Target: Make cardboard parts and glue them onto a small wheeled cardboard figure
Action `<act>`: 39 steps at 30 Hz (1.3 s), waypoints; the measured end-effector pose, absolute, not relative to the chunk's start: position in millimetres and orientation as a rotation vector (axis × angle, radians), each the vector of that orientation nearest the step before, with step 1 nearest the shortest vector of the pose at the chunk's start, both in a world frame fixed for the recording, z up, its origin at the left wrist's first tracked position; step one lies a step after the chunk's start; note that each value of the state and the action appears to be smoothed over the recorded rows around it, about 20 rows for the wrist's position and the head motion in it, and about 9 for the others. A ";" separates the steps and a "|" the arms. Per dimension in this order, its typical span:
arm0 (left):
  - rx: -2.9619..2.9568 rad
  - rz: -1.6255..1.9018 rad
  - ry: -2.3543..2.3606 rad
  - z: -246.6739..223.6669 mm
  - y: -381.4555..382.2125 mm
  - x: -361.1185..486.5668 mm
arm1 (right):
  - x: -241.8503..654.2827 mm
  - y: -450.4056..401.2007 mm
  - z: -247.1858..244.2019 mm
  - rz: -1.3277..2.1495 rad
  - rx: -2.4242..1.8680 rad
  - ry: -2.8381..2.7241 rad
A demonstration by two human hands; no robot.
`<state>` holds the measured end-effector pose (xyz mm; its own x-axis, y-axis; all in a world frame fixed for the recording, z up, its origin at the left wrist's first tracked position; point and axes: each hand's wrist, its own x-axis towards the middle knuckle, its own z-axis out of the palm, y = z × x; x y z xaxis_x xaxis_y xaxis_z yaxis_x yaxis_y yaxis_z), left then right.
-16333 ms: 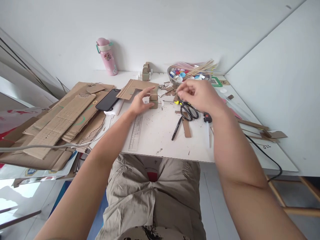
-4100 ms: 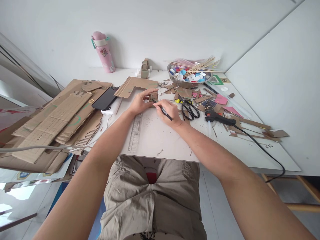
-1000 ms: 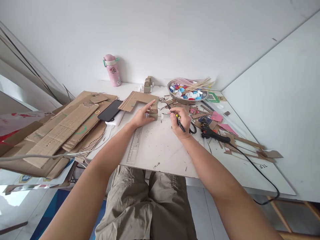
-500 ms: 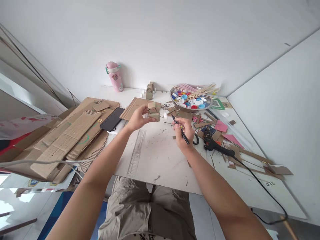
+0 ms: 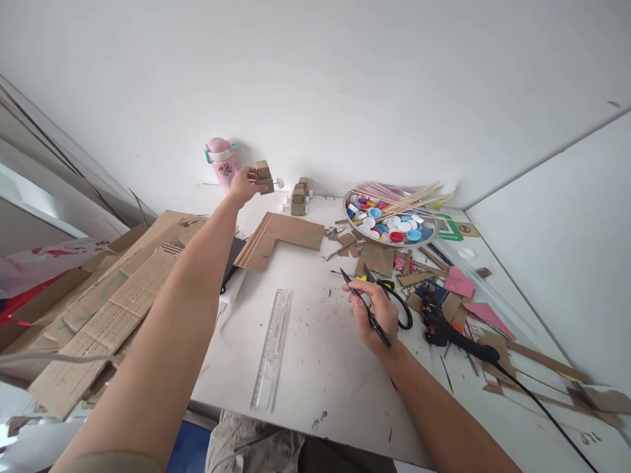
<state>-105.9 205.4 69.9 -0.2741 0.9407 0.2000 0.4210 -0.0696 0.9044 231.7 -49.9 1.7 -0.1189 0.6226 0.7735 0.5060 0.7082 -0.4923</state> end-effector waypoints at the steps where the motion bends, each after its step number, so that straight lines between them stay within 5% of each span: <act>1: 1.463 1.313 1.714 63.5 214.0 -109.3 | 232.4 -50.6 2.1 0.136 -0.899 -1.782; 14: 1.585 1.026 1.684 20.4 262.3 -109.1 | 240.4 -56.5 4.4 0.168 -0.934 -1.872; 39: 1.791 0.732 1.912 22.1 256.1 -106.9 | 240.0 -56.7 6.3 0.223 -0.923 -1.870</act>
<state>-106.9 256.1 22.1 -0.0834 0.9952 0.0516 0.7753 0.0322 0.6308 240.0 -56.7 6.3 -0.2119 0.6815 0.7005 0.4976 0.6921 -0.5229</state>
